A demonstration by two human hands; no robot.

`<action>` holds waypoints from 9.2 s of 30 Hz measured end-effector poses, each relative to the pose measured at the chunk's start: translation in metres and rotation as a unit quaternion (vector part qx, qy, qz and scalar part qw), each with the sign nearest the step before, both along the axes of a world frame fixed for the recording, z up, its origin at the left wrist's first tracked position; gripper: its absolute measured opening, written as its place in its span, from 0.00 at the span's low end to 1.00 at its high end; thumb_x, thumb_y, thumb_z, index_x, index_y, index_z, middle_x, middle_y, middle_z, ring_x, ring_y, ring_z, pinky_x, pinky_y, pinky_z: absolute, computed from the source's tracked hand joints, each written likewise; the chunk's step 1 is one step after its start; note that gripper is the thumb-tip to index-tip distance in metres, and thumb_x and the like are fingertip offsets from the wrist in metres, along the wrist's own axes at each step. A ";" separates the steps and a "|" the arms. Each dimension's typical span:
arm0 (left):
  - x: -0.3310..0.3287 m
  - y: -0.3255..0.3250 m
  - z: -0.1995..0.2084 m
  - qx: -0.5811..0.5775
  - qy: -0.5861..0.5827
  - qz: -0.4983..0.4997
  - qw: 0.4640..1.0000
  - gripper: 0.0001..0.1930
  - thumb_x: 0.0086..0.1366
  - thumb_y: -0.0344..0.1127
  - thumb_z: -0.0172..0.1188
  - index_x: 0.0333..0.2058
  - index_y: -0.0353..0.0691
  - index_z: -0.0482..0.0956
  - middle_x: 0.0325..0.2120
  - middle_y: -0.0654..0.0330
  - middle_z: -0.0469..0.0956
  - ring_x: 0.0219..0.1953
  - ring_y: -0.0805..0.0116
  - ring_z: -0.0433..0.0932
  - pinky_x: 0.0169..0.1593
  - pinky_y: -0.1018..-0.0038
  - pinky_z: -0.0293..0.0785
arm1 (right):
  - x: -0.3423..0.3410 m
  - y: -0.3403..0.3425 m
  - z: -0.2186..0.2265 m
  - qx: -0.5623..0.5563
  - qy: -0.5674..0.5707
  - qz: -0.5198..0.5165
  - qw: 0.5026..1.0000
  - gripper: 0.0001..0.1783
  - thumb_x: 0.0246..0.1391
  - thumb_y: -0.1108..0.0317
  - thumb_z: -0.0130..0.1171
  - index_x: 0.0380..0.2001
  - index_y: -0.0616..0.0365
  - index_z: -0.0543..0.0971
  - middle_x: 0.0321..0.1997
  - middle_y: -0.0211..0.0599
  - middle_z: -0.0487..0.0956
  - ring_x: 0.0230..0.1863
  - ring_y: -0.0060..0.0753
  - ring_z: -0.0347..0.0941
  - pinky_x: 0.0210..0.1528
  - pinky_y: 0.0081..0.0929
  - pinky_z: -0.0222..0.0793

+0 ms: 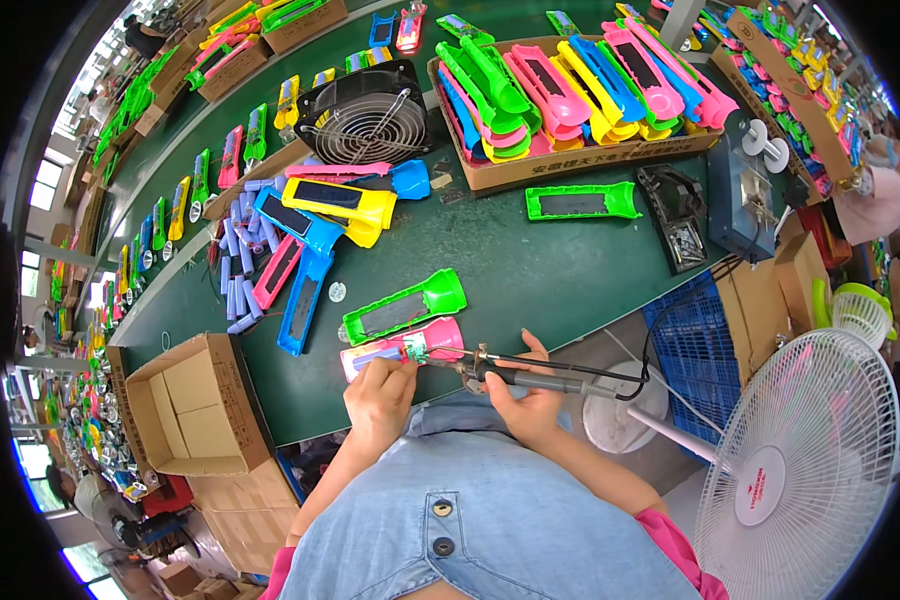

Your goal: The person solders electronic components inside flashlight casings using a soldering iron, fits the plastic casing halves together by hand, and places the assembled flashlights into cardboard trays and onto the workbench.

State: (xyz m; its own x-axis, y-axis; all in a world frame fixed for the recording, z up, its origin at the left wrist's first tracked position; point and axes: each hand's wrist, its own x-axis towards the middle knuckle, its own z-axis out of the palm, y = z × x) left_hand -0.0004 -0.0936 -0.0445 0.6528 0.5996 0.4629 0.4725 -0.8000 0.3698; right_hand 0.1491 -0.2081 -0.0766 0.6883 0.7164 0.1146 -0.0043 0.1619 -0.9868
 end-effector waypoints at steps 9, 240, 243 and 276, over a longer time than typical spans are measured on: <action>-0.001 -0.001 0.002 0.004 0.019 -0.006 1.000 0.06 0.45 0.26 0.60 0.26 0.38 0.77 0.20 0.63 0.67 0.21 0.69 0.69 0.23 0.74 0.65 | 0.001 -0.002 -0.007 0.001 -0.080 -0.005 0.997 0.14 0.42 0.78 0.58 0.36 0.62 0.71 0.29 0.37 0.78 0.31 0.24 0.75 0.56 0.43 0.58; -0.001 0.079 0.025 -0.167 0.255 -0.090 0.948 0.05 0.47 0.24 0.52 0.23 0.37 0.76 0.26 0.50 0.69 0.30 0.52 0.73 0.36 0.64 0.71 | 0.031 0.068 0.015 -0.113 0.184 0.167 0.962 0.08 0.48 0.76 0.57 0.32 0.67 0.73 0.26 0.37 0.76 0.24 0.22 0.74 0.22 0.15 0.68; -0.001 0.080 0.024 -0.187 0.251 -0.087 0.946 0.04 0.52 0.28 0.53 0.24 0.36 0.76 0.26 0.51 0.69 0.31 0.51 0.73 0.35 0.61 0.69 | 0.031 0.062 0.013 -0.065 0.203 0.130 0.968 0.08 0.48 0.75 0.57 0.32 0.67 0.73 0.27 0.38 0.76 0.25 0.22 0.74 0.22 0.16 0.68; -0.020 0.059 0.035 -0.129 0.055 -0.227 0.964 0.09 0.42 0.30 0.63 0.26 0.43 0.80 0.27 0.63 0.73 0.30 0.64 0.69 0.35 0.70 0.64 | 0.052 0.031 0.018 -0.125 -0.315 0.156 0.928 0.26 0.37 0.71 0.64 0.45 0.55 0.72 0.44 0.36 0.72 0.43 0.33 0.71 0.65 0.49 0.38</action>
